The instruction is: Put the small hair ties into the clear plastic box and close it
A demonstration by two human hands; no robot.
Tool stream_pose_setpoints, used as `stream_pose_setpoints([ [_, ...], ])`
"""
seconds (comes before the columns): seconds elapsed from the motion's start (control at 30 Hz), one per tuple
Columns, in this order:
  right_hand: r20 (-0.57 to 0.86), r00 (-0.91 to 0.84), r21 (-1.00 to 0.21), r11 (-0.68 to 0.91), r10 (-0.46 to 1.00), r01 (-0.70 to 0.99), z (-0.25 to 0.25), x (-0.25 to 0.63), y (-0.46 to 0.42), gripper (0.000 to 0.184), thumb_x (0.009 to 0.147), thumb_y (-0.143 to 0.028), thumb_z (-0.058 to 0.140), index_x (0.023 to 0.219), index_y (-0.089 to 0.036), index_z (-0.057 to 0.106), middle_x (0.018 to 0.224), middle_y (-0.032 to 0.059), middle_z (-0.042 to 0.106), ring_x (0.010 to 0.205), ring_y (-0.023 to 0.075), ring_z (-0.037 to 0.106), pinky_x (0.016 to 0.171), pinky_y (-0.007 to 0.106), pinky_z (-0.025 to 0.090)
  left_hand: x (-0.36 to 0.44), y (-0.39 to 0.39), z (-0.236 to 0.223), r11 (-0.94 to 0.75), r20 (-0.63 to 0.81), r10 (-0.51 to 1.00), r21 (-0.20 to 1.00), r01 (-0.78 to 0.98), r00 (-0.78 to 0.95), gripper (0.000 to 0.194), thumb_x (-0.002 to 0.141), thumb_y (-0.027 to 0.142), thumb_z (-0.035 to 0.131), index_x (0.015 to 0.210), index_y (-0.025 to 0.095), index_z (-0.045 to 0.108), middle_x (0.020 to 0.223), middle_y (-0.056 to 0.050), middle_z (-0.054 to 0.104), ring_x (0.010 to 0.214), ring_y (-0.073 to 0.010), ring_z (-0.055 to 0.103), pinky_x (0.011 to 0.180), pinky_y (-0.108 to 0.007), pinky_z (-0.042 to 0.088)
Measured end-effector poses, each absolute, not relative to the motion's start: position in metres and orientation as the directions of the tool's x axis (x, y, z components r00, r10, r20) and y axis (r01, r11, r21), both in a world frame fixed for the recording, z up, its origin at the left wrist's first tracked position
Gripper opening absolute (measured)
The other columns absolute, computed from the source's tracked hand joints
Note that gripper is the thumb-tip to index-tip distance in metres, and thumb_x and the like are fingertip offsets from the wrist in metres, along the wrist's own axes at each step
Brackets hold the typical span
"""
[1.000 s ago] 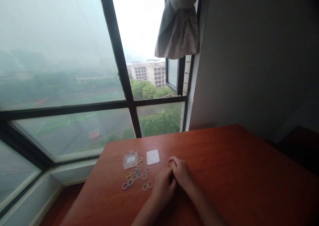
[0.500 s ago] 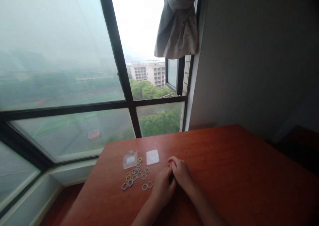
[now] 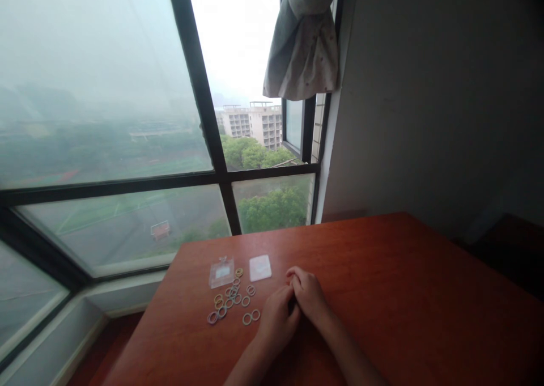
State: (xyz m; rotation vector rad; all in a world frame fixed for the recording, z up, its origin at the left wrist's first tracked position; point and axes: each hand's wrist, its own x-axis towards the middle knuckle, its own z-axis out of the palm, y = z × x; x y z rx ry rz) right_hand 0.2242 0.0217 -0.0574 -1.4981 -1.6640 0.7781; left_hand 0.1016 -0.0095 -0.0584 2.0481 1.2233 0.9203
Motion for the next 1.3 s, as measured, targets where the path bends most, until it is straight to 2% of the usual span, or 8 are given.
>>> stream_pose_setpoints([
  [1.3,0.154,-0.036,-0.838,0.15,0.987,0.524,-0.0604,0.2238,0.0222,0.03,0.083,-0.017,0.037,0.09,-0.018,0.066,0.075,0.0041,0.069,0.074,0.0183,0.064,0.067,0.025,0.043,0.1028,-0.0103,-0.0582,-0.411,0.253,0.901,0.756,0.509,0.351,0.018,0.076,0.01,0.048,0.087,0.016,0.061,0.091,-0.008,0.07,0.083,-0.0219,0.063,0.073,-0.029,0.043],
])
